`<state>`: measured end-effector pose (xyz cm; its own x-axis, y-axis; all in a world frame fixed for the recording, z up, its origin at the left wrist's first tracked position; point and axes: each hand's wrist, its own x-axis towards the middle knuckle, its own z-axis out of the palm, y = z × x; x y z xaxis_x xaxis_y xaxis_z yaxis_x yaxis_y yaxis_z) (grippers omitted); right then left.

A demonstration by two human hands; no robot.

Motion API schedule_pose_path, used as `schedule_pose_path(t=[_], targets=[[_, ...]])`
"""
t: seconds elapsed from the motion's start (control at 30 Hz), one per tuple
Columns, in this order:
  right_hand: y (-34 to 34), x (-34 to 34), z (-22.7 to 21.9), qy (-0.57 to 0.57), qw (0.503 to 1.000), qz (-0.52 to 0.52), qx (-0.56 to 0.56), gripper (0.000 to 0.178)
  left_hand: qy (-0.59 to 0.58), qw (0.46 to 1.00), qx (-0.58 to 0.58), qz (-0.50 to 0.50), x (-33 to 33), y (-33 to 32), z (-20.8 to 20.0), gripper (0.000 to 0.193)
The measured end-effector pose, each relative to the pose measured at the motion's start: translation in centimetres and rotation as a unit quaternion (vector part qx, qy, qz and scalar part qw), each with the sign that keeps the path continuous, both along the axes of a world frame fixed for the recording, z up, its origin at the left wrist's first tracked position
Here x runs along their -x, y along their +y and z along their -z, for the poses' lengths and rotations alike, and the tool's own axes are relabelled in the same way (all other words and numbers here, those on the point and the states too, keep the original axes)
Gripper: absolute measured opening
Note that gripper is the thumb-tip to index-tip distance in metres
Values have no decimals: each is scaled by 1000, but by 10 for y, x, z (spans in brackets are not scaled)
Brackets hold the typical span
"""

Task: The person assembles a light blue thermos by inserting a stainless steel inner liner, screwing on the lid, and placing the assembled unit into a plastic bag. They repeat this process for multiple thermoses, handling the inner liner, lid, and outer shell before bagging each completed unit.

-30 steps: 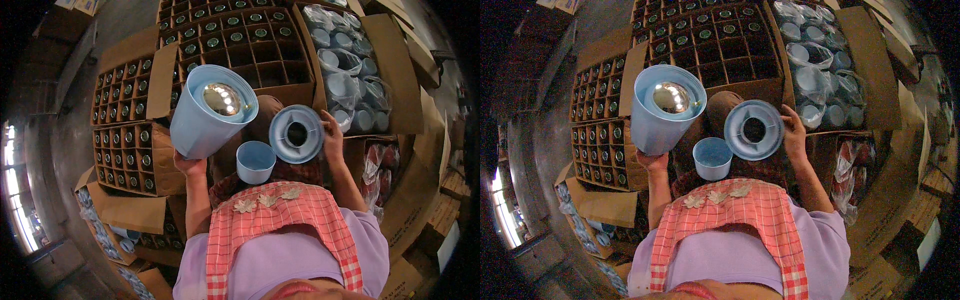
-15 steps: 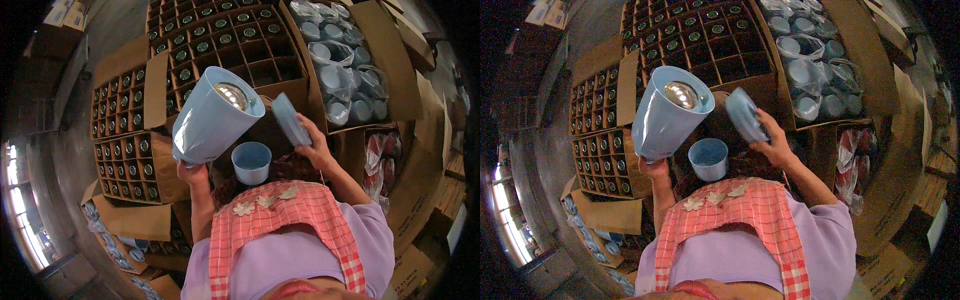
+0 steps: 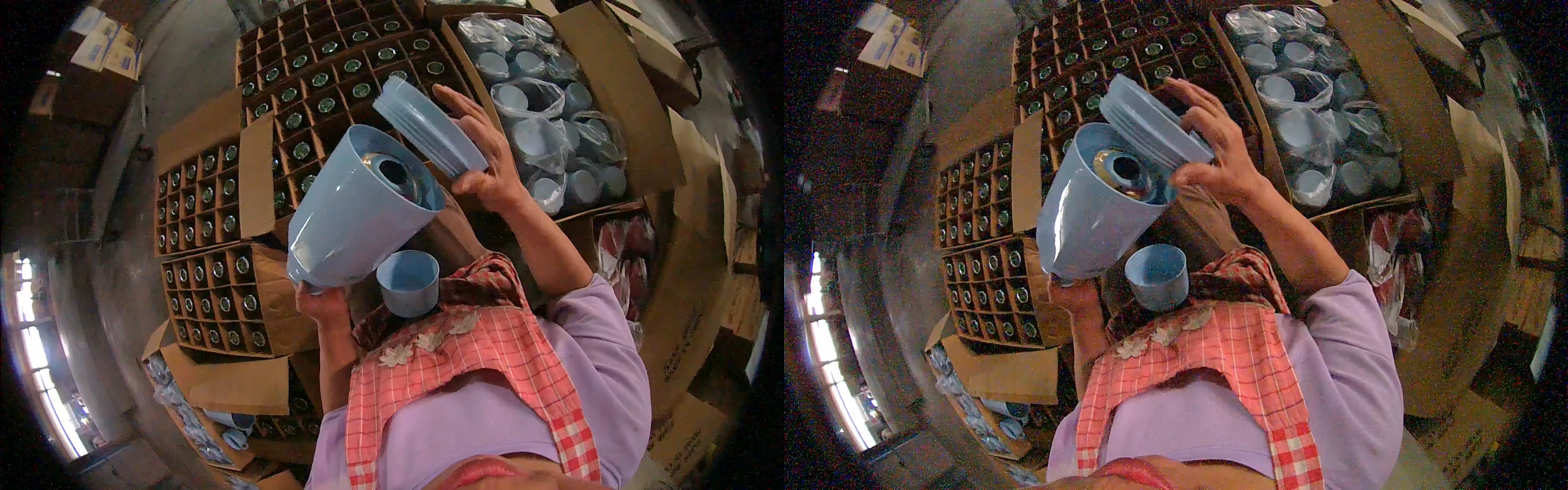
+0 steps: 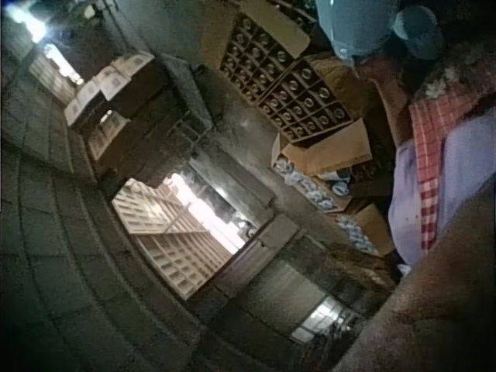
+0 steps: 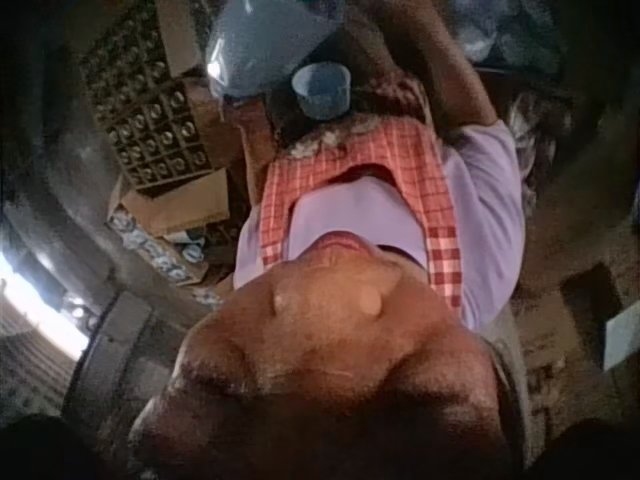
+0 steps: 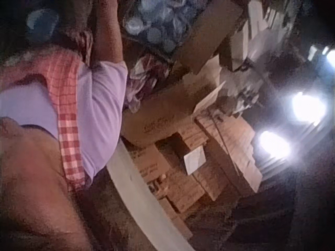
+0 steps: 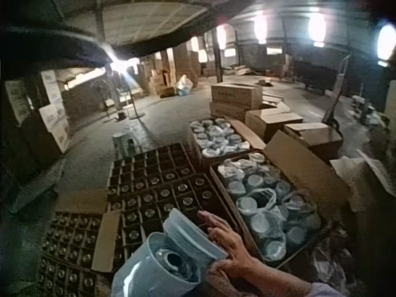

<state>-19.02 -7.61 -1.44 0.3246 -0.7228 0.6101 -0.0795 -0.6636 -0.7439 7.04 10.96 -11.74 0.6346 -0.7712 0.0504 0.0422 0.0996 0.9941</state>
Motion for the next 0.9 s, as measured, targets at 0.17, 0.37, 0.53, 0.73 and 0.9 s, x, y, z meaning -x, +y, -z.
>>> schedule_pose_path(t=[0.17, 0.37, 0.53, 0.73, 0.9], targets=[[1, -7, 1, 108, 989, 0, 99, 76, 355, 931, 81, 17, -6, -3, -3, 52], [3, -8, -8, 137, 983, -1, 121, 76, 383, 919, 80, 40, -6, -4, -1, 54], [7, -10, -9, 102, 986, -44, 127, 77, 386, 922, 12, -11, 1, -6, -7, 57], [14, -15, 4, -15, 996, -84, 24, 76, 416, 909, 33, 10, 5, -8, -4, 58], [19, -10, 0, -45, 987, -130, -79, 63, 391, 918, 41, 48, 7, -11, -12, 58]])
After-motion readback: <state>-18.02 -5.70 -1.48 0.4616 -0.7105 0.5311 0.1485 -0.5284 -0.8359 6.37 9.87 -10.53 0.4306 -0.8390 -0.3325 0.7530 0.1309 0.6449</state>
